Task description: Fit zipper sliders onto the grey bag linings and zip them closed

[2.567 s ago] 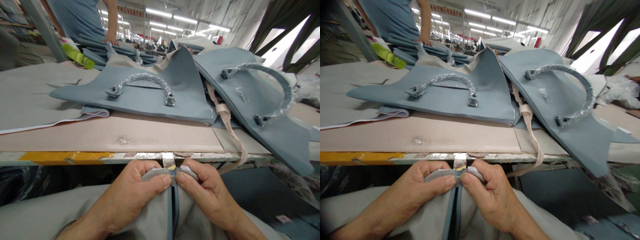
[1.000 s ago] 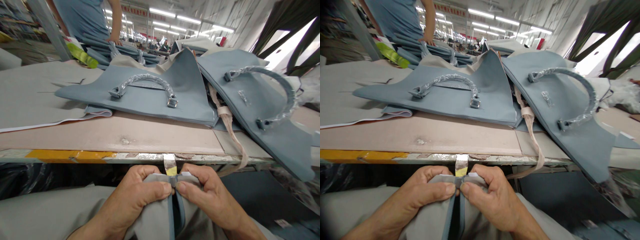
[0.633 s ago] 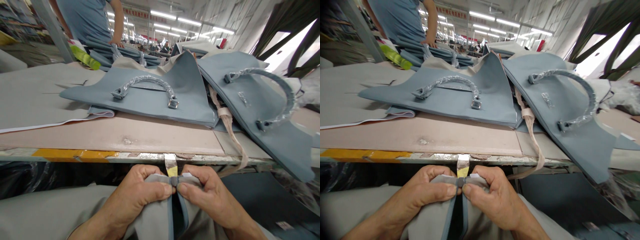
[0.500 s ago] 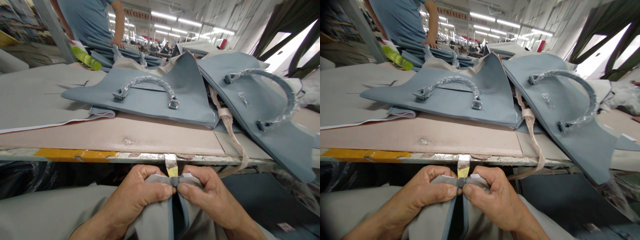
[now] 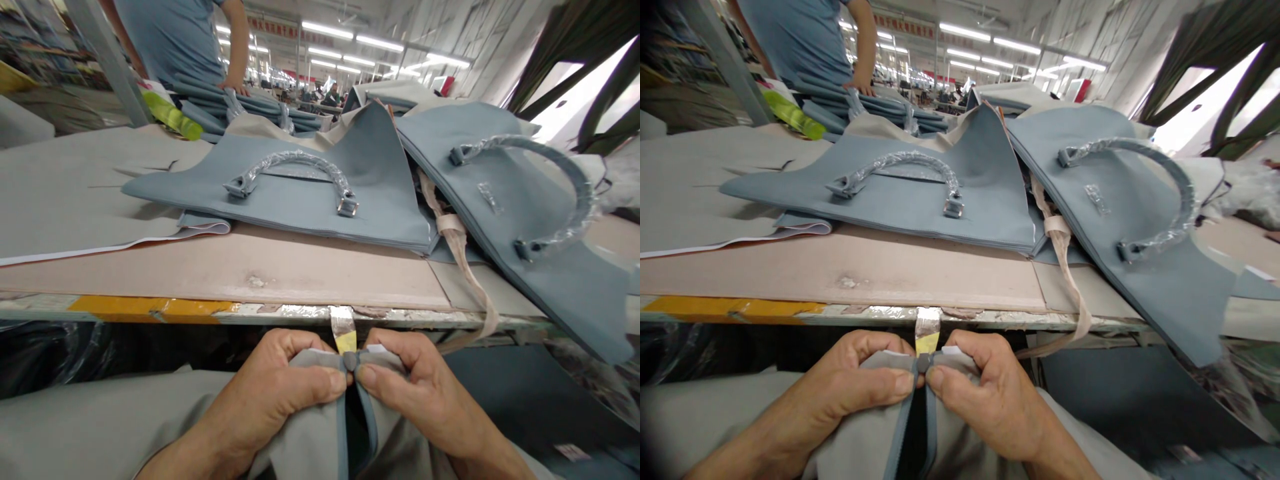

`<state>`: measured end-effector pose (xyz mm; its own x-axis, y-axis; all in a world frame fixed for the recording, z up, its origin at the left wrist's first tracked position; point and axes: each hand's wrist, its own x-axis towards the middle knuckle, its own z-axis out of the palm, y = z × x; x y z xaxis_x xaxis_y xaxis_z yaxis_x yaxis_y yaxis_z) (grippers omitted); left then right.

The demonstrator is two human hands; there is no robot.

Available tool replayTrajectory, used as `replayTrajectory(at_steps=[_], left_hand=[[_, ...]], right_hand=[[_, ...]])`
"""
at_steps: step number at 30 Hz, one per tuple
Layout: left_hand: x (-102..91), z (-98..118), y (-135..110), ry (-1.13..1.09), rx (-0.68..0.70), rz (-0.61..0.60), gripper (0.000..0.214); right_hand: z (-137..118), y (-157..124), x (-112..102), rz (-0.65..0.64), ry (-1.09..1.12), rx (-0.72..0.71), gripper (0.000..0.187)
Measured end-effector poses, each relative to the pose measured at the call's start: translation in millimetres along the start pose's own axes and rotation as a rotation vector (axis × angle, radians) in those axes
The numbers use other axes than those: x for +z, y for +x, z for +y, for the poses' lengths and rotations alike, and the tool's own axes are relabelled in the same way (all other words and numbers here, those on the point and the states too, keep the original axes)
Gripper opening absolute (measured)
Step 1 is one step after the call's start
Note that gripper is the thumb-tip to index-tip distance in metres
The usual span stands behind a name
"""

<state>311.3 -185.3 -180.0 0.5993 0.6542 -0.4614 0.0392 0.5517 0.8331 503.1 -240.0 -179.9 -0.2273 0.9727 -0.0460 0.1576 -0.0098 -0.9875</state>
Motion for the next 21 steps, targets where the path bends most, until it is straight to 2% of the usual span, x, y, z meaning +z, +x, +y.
replayTrajectory(at_steps=[12,21], left_hand=[[3.4,2.0,-2.3,0.135,0.069,0.034,0.032],[-3.1,-0.7,0.7,0.195,0.045,0.029,0.039]], right_hand=[[-5.8,3.5,1.4,0.003,-0.005,-0.023,0.024],[-2.4,7.0,0.8,0.038,-0.031,-0.024,0.027]])
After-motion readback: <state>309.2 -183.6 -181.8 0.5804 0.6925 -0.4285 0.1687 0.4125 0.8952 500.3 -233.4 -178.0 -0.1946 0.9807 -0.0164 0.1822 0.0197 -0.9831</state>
